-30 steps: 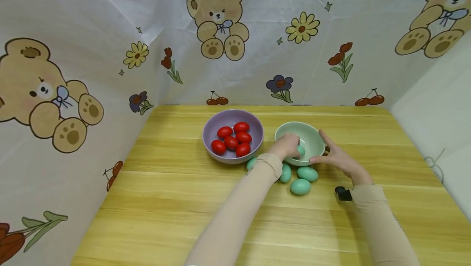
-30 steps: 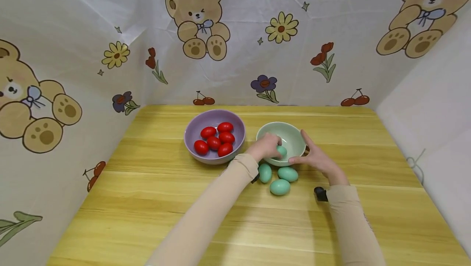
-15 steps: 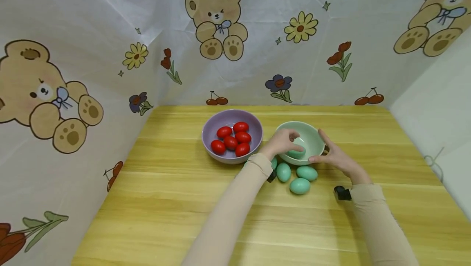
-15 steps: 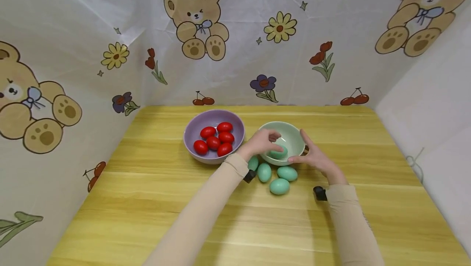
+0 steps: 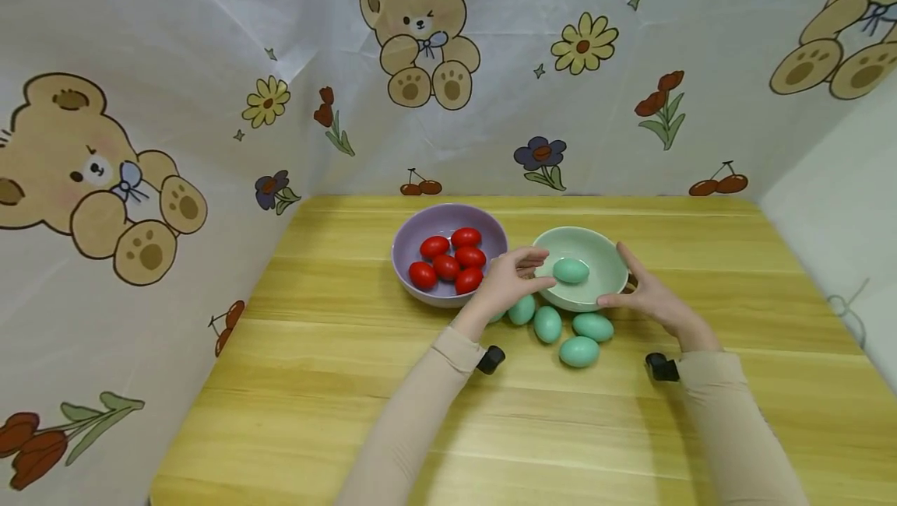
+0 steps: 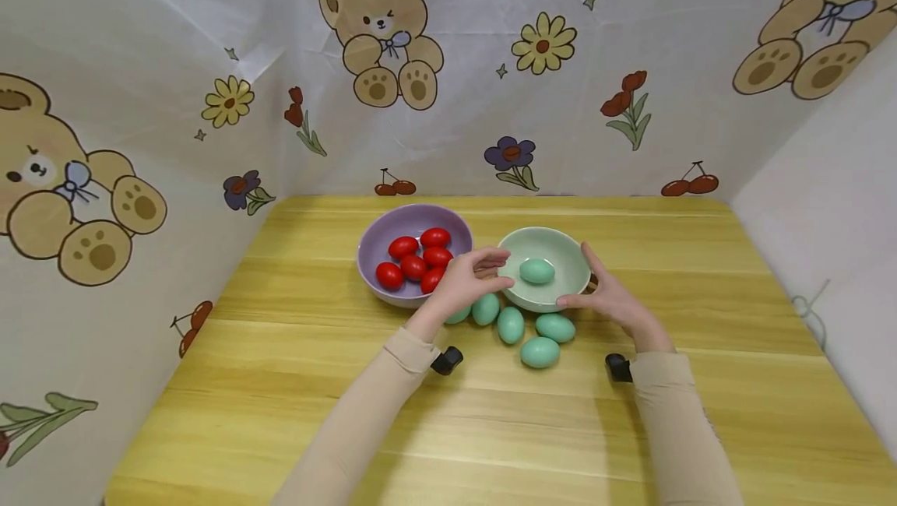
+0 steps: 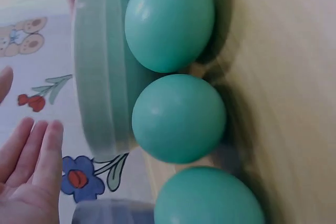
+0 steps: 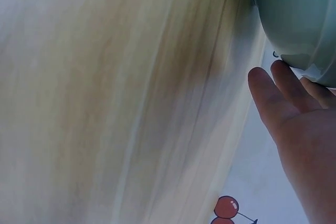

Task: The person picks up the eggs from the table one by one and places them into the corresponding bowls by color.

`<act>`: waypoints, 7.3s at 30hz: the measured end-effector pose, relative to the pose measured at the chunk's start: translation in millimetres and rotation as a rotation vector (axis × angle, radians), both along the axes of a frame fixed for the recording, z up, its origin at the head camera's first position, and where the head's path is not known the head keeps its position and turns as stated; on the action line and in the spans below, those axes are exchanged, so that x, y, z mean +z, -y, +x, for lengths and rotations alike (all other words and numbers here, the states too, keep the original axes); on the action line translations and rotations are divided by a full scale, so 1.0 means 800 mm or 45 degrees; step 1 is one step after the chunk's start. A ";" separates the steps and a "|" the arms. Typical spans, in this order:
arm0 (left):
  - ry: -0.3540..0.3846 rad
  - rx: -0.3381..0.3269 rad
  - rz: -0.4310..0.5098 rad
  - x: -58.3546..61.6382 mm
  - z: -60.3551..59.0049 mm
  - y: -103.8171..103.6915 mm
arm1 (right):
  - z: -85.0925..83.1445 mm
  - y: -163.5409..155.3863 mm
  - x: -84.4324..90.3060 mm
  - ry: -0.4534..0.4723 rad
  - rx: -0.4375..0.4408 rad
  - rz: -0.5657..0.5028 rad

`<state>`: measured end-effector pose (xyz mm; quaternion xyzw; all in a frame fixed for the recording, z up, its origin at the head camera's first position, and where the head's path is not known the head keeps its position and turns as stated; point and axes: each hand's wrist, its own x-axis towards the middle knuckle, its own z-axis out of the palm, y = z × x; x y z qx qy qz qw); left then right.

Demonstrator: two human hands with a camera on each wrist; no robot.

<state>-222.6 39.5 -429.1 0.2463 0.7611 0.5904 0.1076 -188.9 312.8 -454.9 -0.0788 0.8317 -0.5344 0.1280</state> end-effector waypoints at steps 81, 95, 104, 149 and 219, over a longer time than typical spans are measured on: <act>-0.347 0.111 -0.578 -0.066 0.074 0.071 | 0.000 0.002 0.007 0.023 0.014 -0.021; -0.315 0.089 -0.601 -0.069 0.070 0.071 | -0.001 -0.001 0.002 0.013 0.020 -0.014; -0.241 0.087 -0.523 -0.061 0.074 0.072 | -0.001 -0.002 0.002 0.010 0.016 -0.015; -0.218 0.058 -0.327 0.005 0.005 -0.010 | -0.004 0.003 0.002 0.022 0.033 -0.021; -0.260 -0.175 -1.068 0.013 -0.035 -0.086 | 0.004 0.004 0.005 0.037 0.030 -0.063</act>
